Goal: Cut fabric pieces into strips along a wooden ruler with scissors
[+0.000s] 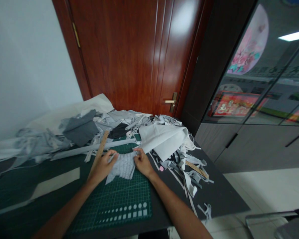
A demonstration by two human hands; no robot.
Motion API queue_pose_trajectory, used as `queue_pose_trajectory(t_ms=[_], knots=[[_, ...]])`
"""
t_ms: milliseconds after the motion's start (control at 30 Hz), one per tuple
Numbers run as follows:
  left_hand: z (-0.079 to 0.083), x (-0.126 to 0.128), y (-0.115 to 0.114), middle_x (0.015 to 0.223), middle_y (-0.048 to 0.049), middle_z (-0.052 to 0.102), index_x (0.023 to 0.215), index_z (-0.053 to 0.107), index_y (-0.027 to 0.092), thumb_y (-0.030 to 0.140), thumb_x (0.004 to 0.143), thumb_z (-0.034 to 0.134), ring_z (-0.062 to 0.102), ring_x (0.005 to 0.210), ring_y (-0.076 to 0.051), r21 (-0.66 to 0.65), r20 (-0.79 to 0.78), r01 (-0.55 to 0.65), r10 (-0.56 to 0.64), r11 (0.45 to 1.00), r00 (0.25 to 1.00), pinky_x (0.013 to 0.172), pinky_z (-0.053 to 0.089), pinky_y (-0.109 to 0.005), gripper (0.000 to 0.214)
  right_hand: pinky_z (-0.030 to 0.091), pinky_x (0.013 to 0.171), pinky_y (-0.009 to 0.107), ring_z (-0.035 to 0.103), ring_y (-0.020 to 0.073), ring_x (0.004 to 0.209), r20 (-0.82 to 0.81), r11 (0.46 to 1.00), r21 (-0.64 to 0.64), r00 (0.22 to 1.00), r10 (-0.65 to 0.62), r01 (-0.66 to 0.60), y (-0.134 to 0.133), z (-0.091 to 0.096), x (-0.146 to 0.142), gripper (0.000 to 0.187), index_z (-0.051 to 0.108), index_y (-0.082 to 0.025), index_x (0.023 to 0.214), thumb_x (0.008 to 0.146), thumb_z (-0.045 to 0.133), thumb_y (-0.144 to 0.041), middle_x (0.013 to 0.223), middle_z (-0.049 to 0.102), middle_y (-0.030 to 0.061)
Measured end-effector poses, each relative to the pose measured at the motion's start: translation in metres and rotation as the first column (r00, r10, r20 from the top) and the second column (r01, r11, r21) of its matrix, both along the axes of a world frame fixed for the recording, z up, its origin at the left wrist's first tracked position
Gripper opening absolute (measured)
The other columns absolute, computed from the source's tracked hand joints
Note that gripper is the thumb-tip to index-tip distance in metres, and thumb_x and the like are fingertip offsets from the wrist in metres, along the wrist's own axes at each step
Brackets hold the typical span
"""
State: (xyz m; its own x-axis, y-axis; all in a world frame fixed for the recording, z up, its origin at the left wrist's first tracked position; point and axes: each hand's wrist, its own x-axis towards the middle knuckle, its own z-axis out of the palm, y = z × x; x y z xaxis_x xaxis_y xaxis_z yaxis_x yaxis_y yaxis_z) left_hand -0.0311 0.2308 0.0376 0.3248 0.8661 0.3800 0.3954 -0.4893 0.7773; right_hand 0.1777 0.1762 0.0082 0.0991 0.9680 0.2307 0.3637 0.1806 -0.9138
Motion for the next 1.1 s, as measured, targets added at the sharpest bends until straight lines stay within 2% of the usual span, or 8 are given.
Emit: queue_pose_trajectory(t_ms=[200,333,433,600,733,933,1000,1100], knots=[[-0.004,-0.005,-0.002,0.086,-0.0028,0.073,0.104,0.061,0.026,0.032,0.089,0.057,0.072,0.081,-0.027,0.053,-0.138,-0.031,0.038,0.998,0.990,0.079,0.052,-0.035,0.017,0.043,0.074,0.030,0.058,0.0213,0.070,0.314,0.993,0.045,0.942,-0.122,0.113,-0.017,0.010,0.000,0.042,0.056,-0.021,0.126,0.085,0.059,-0.011,0.071,0.055,-0.0020],[-0.001,-0.011,0.003,0.103,-0.0088,0.072,0.115,0.058,0.023,0.032,0.087,0.059,0.069,0.103,-0.032,0.132,-0.153,-0.067,0.087,0.989,0.984,0.094,0.052,-0.044,0.030,0.047,0.086,0.036,0.062,0.0257,0.091,0.404,0.995,0.087,0.911,-0.083,0.052,-0.023,0.018,-0.005,0.036,0.057,-0.018,0.126,0.090,0.055,-0.012,0.099,0.065,0.0097],[0.007,-0.012,0.000,0.112,-0.0102,0.069,0.114,0.059,0.022,0.030,0.088,0.056,0.064,0.115,-0.031,0.205,-0.142,-0.047,0.077,0.978,0.987,0.105,0.048,-0.046,0.027,0.046,0.098,0.039,0.058,0.0260,0.110,0.417,0.985,0.168,0.908,-0.045,-0.028,-0.025,0.026,-0.010,0.034,0.058,-0.020,0.123,0.090,0.054,-0.014,0.120,0.060,0.0126],[0.015,0.002,-0.028,0.123,-0.0107,0.068,0.120,0.062,0.021,0.041,0.102,0.039,0.061,0.121,-0.027,0.192,0.001,0.134,-0.136,0.972,0.991,0.110,0.046,-0.041,0.036,0.049,0.092,0.037,0.060,0.0230,0.097,0.240,0.841,0.414,0.933,0.269,-0.349,-0.033,0.035,-0.028,0.018,0.062,-0.022,0.082,0.076,0.053,-0.008,0.094,0.061,0.0054],[0.016,0.011,-0.047,0.116,-0.0077,0.074,0.114,0.070,0.022,0.047,0.106,0.030,0.068,0.108,-0.025,0.030,0.058,0.406,-0.407,0.914,0.912,0.102,0.050,-0.036,0.048,0.050,0.087,0.035,0.064,0.0216,0.087,0.114,0.769,0.383,0.852,0.510,-0.512,-0.041,0.034,-0.046,0.019,0.061,-0.023,0.065,0.073,0.052,-0.008,0.081,0.066,0.0024],[0.014,0.008,-0.051,0.100,-0.0055,0.077,0.099,0.075,0.022,0.054,0.106,0.024,0.071,0.098,-0.024,-0.157,0.133,0.528,-0.512,0.835,0.849,0.096,0.053,-0.035,0.061,0.051,0.089,0.035,0.069,0.0225,0.086,0.059,0.622,0.249,0.652,0.756,-0.743,-0.049,0.037,-0.049,0.021,0.064,-0.022,0.064,0.074,0.052,-0.010,0.080,0.071,0.0029],[0.014,0.011,-0.049,0.101,-0.0053,0.078,0.099,0.076,0.022,0.053,0.105,0.028,0.071,0.099,-0.024,-0.193,0.170,0.565,-0.540,0.802,0.825,0.097,0.053,-0.035,0.057,0.052,0.084,0.033,0.069,0.0208,0.080,0.077,0.652,0.259,0.688,0.722,-0.713,-0.048,0.036,-0.047,0.024,0.067,-0.023,0.068,0.074,0.050,-0.008,0.076,0.071,0.0011],[0.013,0.021,-0.047,0.106,-0.0052,0.078,0.099,0.077,0.021,0.049,0.101,0.038,0.071,0.105,-0.025,-0.182,0.263,0.518,-0.466,0.836,0.845,0.103,0.051,-0.037,0.048,0.050,0.075,0.031,0.064,0.0187,0.072,0.109,0.802,0.342,0.869,0.483,-0.489,-0.043,0.032,-0.046,0.026,0.066,-0.023,0.068,0.076,0.047,-0.008,0.071,0.067,0.0000]])
